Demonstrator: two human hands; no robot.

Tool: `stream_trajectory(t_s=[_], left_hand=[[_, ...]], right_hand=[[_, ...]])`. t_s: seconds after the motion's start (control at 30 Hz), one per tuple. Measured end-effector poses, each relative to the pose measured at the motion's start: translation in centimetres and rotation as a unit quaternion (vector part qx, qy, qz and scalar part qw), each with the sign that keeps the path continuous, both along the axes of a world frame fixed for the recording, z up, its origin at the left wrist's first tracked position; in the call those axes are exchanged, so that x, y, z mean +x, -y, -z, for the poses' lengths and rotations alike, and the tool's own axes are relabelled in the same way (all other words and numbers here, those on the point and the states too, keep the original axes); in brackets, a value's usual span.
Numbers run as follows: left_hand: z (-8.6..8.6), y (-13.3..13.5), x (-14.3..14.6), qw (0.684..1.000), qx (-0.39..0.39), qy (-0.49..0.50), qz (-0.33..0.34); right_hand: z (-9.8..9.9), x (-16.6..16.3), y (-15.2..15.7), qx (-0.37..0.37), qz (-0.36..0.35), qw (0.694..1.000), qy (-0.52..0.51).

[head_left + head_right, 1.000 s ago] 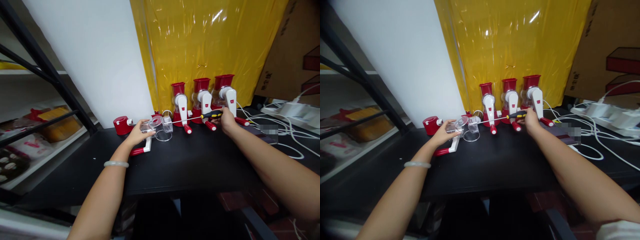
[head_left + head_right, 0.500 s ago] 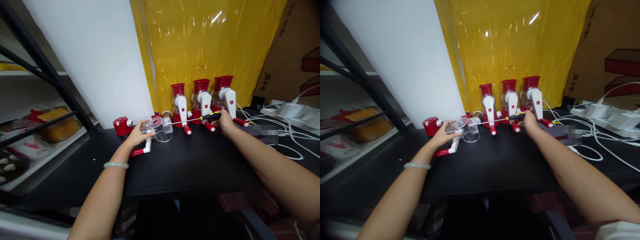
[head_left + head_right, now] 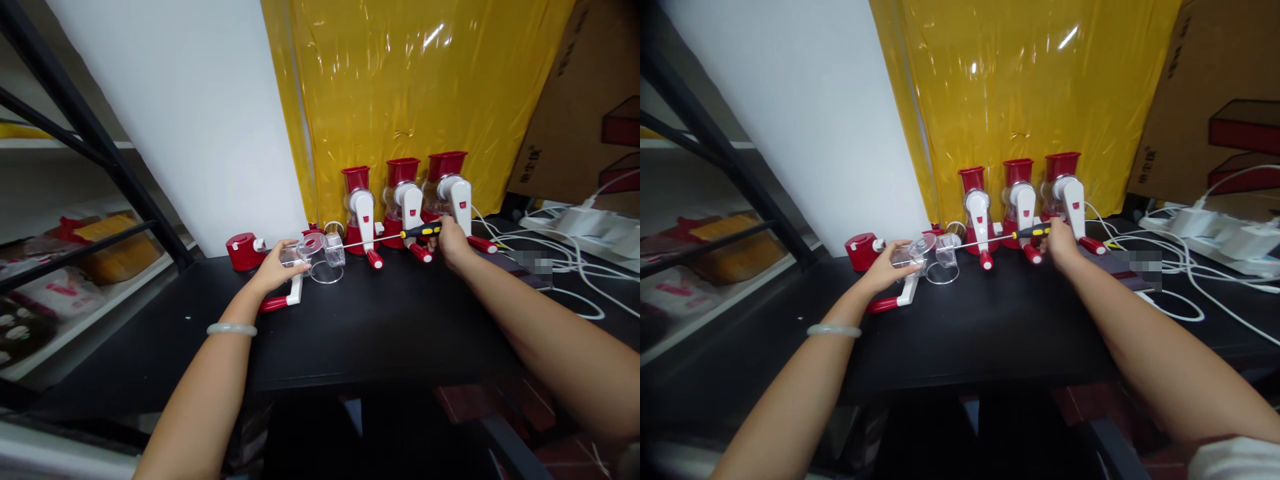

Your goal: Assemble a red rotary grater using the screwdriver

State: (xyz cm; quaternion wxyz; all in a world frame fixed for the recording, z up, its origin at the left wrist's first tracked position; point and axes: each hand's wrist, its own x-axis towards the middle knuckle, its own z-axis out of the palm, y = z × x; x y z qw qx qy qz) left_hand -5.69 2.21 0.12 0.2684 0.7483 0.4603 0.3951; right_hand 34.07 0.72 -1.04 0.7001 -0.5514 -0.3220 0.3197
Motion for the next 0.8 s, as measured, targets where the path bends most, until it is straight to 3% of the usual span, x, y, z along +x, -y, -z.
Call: stream_trajectory(t_s=[0.2,0.43,0.57,0.8], left_hand=[[-0.1,0.1,0.1,1.000,0.002,-0.006,-0.011],[0.0,0.1,0.1,1.000,-0.004,0.005,-0.006],[0.0,0.1,0.1,1.000,-0.001,0.004,-0.007],[0.0,0.2,0.2,1.000,0.001,-0.001,-0.008]], right_hand=[[-1.0,-0.3,0.6,-0.006,-0.008,0.999,-0.042],[0.1,-0.2,0.0,0.021,0.006,1.000,0.017],[0.2,-0.2,-0.2,0.015,0.025,1.000,-0.007],[-0.1,-0.4,-0.3,0.109,0.015,0.992,-0.060]])
